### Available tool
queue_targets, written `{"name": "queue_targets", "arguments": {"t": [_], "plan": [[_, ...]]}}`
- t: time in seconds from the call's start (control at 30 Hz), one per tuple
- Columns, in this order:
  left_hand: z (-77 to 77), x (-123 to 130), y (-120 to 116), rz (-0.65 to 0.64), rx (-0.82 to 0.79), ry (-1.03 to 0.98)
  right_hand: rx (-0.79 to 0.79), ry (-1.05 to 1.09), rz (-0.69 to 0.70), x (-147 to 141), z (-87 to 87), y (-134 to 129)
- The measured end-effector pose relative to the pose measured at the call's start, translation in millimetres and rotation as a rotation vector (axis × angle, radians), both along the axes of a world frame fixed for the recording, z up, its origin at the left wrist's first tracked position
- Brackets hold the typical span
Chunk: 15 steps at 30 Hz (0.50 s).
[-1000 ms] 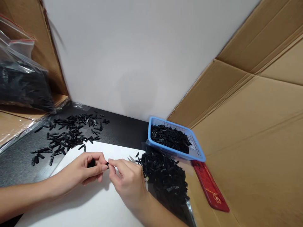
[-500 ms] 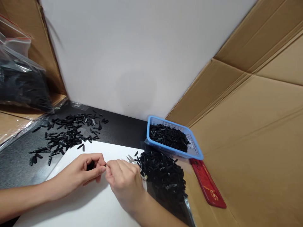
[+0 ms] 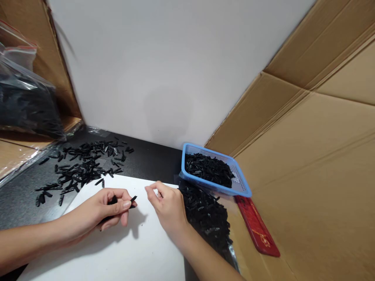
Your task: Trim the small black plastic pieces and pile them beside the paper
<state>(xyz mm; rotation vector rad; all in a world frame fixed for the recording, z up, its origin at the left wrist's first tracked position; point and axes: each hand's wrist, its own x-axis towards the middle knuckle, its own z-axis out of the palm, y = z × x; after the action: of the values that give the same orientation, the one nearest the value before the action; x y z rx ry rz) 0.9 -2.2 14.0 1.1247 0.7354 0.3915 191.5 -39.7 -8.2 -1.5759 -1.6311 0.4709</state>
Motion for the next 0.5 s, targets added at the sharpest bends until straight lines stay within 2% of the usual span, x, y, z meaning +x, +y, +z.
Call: {"name": "queue_targets", "arguments": {"t": [0.1, 0.33, 0.5], "plan": [[2.0, -1, -1, -0.005, -0.046, -0.013, -0.031, 0.101, 0.015, -2, 2.2, -2], [0.6, -2, -2, -0.053, -0.099, -0.010, -0.215, 0.625, 0.212, -13, 3.6, -4], [-0.2, 0, -1, -0.089, -0.101, 0.005, -0.386, 0.925, 0.193, -18, -1.7, -5]]}}
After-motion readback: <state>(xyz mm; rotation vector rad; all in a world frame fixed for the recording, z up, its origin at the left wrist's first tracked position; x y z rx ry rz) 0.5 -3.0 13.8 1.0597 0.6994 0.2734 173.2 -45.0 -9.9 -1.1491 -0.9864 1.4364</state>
